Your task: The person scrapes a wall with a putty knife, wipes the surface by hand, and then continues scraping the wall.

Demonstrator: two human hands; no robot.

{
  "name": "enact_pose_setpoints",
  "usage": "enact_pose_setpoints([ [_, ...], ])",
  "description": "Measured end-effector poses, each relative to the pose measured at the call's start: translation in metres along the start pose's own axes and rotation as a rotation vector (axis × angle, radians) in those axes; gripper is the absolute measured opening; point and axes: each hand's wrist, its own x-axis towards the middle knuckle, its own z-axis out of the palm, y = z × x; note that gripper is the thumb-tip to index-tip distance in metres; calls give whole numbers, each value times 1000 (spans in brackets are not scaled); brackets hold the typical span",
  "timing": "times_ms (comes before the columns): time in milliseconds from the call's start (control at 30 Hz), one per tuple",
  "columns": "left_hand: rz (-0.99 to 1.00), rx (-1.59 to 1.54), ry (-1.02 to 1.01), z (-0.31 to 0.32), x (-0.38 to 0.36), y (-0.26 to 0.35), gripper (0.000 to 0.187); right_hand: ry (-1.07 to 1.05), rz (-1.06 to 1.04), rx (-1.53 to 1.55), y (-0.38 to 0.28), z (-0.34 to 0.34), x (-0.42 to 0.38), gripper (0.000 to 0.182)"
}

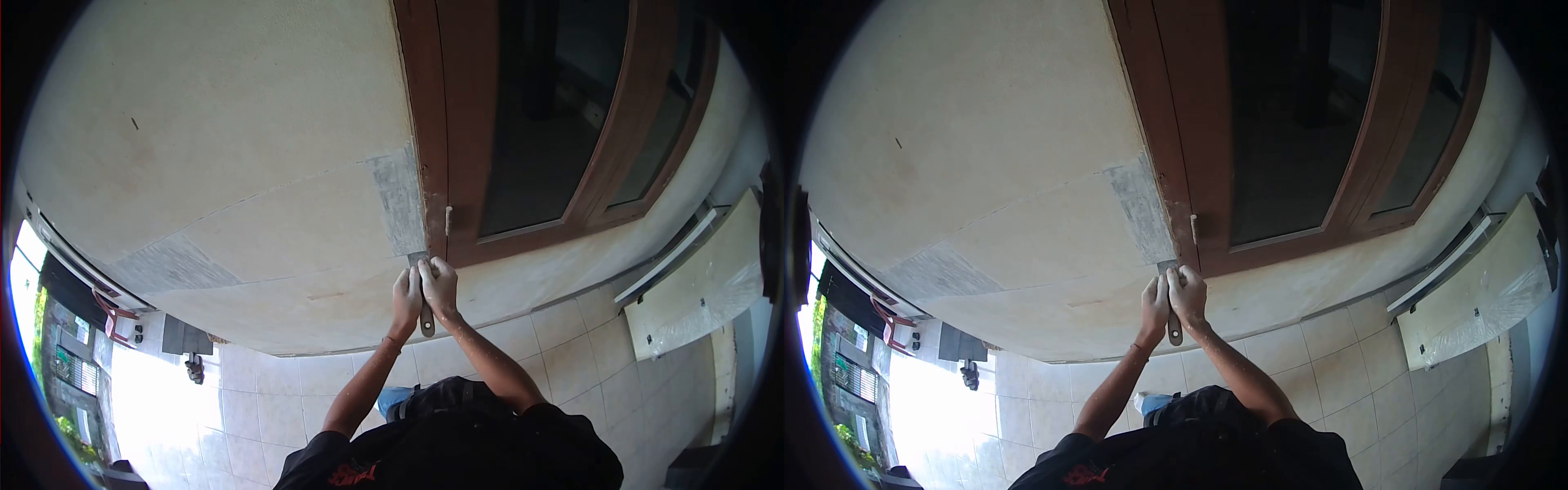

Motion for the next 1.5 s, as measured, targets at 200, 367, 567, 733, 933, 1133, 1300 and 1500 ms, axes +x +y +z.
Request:
enact_pose_setpoints([
  [200, 214, -84, -45, 15, -48, 122, 24, -142, -61, 298, -122, -48, -25, 28],
  [367, 168, -153, -107, 20, -73, 160, 28, -163, -51, 360, -167, -72, -40, 31],
  [567, 114, -188, -303, 4, -74, 163, 28, -263, -130, 277, -173, -84, -44, 26],
  [733, -45, -235, -238, 3, -73, 137, 29, -366, 136, 350, -140, -80, -45, 17],
  [933, -148, 281, -257, -5, -60, 72, 40, -372, 523, 367, -81, -94, -63, 24],
  [1133, 858, 796, 358, -19, 3, 181, 44, -50, 738, 436, 9, -129, -84, 30],
  [1300, 1042, 1509, 381, 1, 93, 118, 74, 60, 788, 535, 26, -142, -97, 26],
  [1500, 1141, 1475, 324, -3, 84, -18, 74, 130, 718, 576, 39, -162, -105, 27],
])
